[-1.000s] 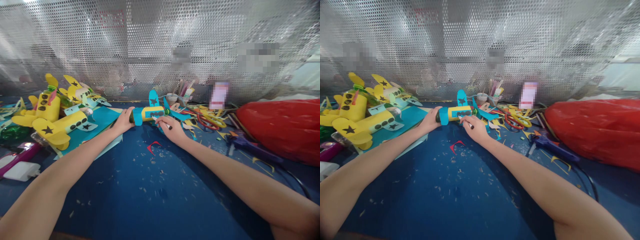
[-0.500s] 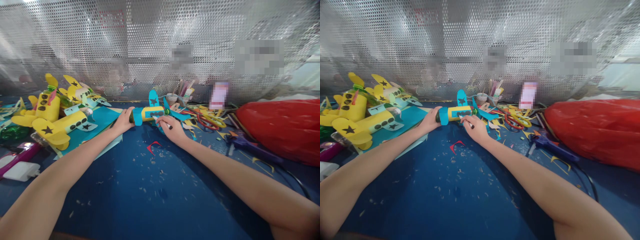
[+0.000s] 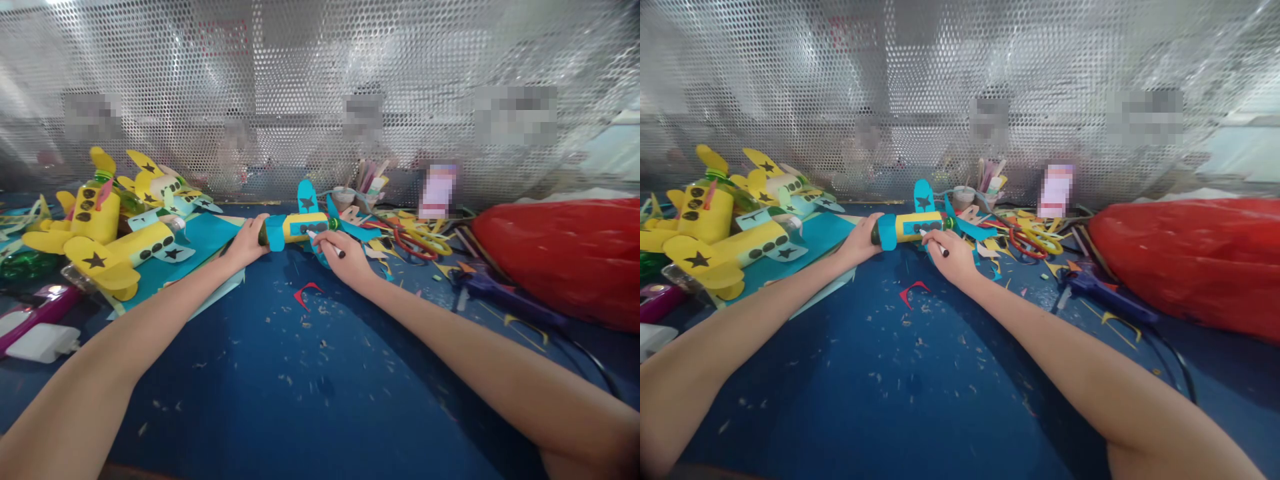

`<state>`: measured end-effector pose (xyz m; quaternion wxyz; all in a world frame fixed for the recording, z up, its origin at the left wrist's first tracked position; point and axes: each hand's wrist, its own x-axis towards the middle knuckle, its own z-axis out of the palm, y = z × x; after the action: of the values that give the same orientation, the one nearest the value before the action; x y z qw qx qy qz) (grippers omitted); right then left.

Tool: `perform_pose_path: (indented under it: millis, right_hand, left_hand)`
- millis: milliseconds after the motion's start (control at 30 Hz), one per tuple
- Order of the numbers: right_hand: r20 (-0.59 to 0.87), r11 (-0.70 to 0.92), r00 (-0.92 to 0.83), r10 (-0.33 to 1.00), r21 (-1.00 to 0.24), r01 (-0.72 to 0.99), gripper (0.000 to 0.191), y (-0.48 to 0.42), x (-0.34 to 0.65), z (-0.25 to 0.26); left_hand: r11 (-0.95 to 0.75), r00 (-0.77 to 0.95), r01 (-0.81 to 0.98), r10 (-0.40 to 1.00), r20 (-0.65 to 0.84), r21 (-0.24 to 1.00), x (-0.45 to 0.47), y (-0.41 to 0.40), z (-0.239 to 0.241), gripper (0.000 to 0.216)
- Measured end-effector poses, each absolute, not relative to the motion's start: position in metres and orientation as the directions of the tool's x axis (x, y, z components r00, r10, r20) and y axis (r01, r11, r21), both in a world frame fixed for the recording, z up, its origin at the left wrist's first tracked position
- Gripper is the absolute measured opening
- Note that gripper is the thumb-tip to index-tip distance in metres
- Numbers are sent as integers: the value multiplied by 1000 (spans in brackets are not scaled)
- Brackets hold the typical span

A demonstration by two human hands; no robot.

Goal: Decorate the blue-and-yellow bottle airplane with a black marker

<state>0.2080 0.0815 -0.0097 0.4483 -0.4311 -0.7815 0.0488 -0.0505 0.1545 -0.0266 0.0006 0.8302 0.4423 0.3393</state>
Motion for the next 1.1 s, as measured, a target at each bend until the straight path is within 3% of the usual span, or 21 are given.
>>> perform_pose_path:
  millis: [1100]
  right_hand:
    - [645, 613, -219, 732, -483, 626, 24, 83, 208, -11]
  left_hand:
    - [-603, 375, 734, 742, 555, 311, -50, 153, -25, 75]
